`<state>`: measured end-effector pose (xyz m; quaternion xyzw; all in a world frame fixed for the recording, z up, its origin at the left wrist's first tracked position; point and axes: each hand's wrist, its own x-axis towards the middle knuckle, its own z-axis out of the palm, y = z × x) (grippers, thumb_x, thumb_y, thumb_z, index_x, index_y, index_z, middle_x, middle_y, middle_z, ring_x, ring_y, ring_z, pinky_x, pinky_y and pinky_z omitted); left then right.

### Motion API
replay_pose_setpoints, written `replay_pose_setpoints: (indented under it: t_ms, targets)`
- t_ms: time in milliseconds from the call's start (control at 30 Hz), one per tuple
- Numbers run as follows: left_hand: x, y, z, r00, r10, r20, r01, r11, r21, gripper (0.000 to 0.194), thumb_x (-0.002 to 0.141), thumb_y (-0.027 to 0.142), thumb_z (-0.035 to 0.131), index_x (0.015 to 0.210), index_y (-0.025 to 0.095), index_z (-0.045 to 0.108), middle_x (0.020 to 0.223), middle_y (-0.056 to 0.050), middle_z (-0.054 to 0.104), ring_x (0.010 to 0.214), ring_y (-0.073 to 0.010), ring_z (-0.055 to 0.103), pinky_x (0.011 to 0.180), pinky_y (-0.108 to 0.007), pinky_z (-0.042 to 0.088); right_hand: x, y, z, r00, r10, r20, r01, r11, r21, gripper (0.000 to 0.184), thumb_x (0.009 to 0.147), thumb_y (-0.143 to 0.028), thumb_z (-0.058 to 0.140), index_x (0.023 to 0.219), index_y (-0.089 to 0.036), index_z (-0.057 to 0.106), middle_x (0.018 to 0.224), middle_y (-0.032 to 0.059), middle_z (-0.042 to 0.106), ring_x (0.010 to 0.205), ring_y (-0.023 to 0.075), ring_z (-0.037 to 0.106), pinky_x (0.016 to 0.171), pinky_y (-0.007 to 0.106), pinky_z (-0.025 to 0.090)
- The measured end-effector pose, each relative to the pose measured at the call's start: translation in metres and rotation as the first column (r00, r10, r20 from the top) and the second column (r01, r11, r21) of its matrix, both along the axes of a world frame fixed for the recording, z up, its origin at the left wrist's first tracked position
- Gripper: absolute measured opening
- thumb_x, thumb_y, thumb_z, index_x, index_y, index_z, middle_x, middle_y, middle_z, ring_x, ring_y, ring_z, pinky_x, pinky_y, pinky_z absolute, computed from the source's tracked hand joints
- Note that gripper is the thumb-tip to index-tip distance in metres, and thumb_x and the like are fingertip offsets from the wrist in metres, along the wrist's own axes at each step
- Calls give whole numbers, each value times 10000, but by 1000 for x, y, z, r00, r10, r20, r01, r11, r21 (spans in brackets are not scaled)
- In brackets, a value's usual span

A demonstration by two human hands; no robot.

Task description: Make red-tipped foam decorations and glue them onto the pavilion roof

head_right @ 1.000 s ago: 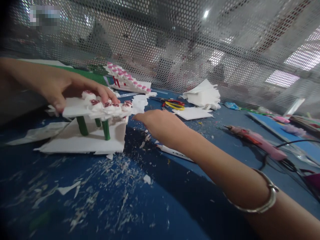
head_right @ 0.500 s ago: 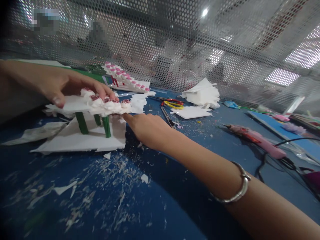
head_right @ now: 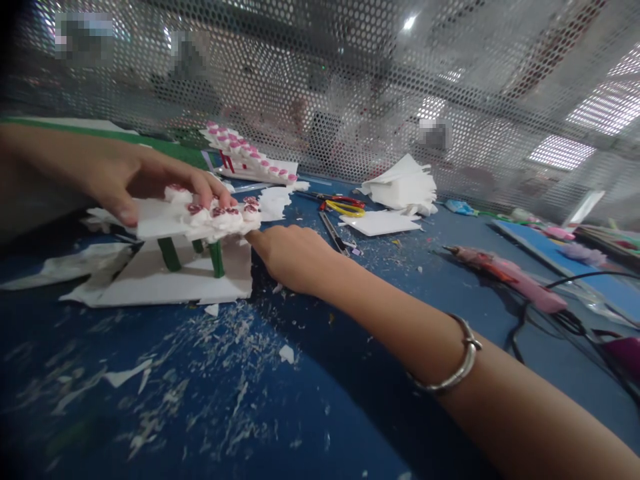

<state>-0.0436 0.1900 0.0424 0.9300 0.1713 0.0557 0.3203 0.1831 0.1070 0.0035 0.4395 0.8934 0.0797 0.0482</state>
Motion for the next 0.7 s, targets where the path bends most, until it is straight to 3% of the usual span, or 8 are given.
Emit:
replay_pose_setpoints:
  t_ms: [400, 533, 600, 700]
  targets:
    - [0, -1, -1, 1000, -2, 5, 3, 999, -52, 440, 658, 317, 636, 1055, 137, 571, 1191, 0, 560, 1167, -290, 440, 988, -391, 327, 3, -8, 6, 999, 23, 30, -24, 999, 25, 363, 871, -131, 350, 1199, -138, 505, 773, 102, 665, 565, 176, 567, 464, 280, 240]
    - [1, 0, -3, 999, 39, 16, -38, 997, -64, 456, 659, 321, 611, 1087, 172, 565, 1219, 25, 538, 1185, -322, 426, 976, -443, 334, 13, -6, 14, 998, 55, 5, -55, 998, 40, 337, 845, -87, 378, 1099, -159, 588, 936, 104, 647, 775, 202, 591, 580, 293, 360]
    - [2, -1, -4, 993, 108, 41, -107, 994, -31, 445, 676, 292, 593, 1108, 191, 556, 1201, 31, 548, 1183, -329, 424, 977, -484, 318, 19, -4, 20, 998, 59, -27, -56, 993, 105, 371, 813, -34, 364, 1079, -146, 596, 1000, 116, 604, 887, 219, 552, 685, 316, 388]
    - [1, -2, -6, 978, 187, 96, -187, 982, -7, 446, 689, 295, 555, 1126, 209, 547, 1138, 52, 577, 1174, -325, 429, 992, -505, 278, 29, -2, 29, 993, 31, -115, 0, 966, 257, 392, 785, -19, 350, 1075, -122, 592, 978, 130, 537, 892, 236, 506, 749, 356, 401]
